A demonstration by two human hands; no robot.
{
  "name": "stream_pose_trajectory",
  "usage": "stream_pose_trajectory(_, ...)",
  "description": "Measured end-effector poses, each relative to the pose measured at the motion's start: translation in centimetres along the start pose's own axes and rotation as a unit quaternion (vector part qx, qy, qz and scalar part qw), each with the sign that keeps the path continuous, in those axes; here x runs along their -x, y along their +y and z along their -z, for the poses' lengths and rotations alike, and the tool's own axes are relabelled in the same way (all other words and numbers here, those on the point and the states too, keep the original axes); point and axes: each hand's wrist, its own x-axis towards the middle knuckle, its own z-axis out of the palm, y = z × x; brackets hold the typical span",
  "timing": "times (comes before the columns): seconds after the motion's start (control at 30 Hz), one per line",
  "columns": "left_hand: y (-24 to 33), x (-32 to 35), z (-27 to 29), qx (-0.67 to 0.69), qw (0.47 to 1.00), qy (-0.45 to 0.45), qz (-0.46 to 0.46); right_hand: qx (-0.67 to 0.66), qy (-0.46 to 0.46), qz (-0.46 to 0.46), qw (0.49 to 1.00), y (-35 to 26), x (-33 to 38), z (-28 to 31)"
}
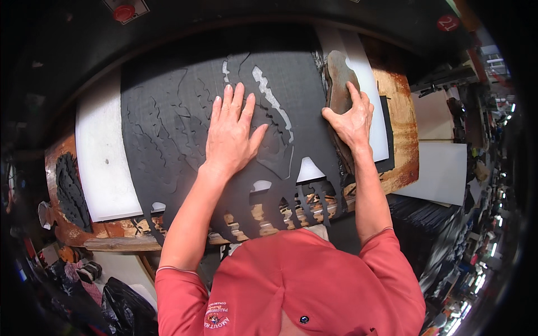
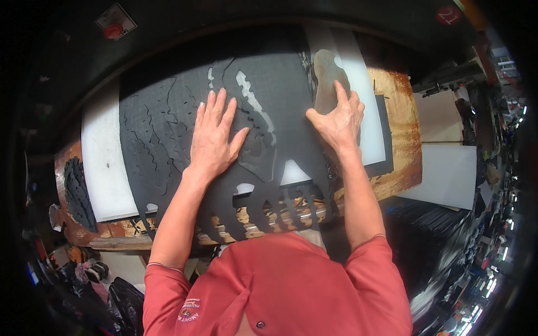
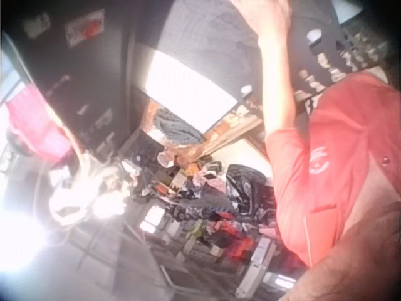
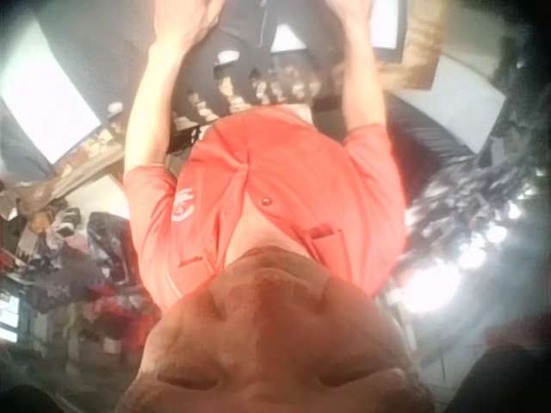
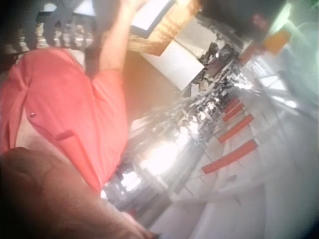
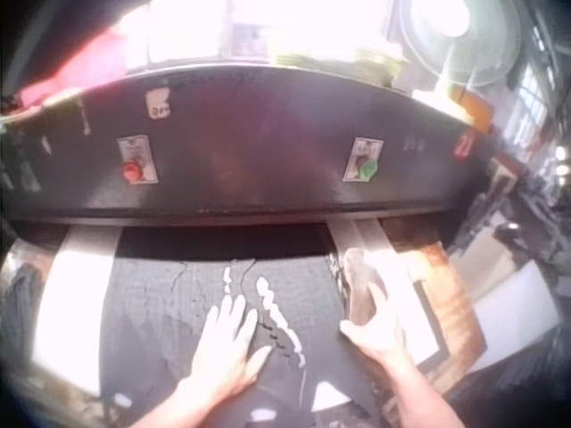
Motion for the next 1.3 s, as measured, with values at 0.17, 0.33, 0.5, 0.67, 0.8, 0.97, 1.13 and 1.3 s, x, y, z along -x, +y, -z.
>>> stream_pose_trajectory(0.17,-0.6,0.3,-0.8,0.018,0.999,0.032,-0.007,0.018,-0.009,0.15,0.989,-0.3,-0.3,4.5)
stream_pose_trajectory(0.33,-1.2,0.1,-0.9,0.039,0.996,0.077,0.008,0.05,0.168,0.393,0.903,-1.0,-4.5,16.7)
stream_pose_trajectory(0.5,-1.5,0.3,-1.3,0.121,0.982,0.144,0.033,-0.022,-0.091,0.155,0.984,0.7,0.0,9.1)
stream_pose_trajectory(0.67,-1.4,0.4,-1.3,0.096,0.986,0.135,0.017,0.005,-0.152,0.334,0.93,1.5,-0.1,3.1)
stream_pose_trajectory(0.8,-1.5,0.4,-1.3,0.079,0.989,0.12,0.029,0.049,-0.232,0.341,0.91,-0.5,-1.0,4.7)
stream_pose_trajectory(0.97,-1.6,0.4,-1.4,0.078,0.989,0.123,0.023,0.128,-0.245,0.526,0.804,0.3,2.8,8.5)
stream_pose_trajectory(1.13,-1.4,0.2,-1.3,0.076,0.99,0.121,0.004,0.125,-0.283,0.248,0.918,4.2,6.8,11.8)
stream_pose_trajectory(1.3,-0.6,0.5,-0.9,0.017,0.998,0.066,-0.006,0.02,-0.105,-0.12,0.987,1.6,10.3,5.7)
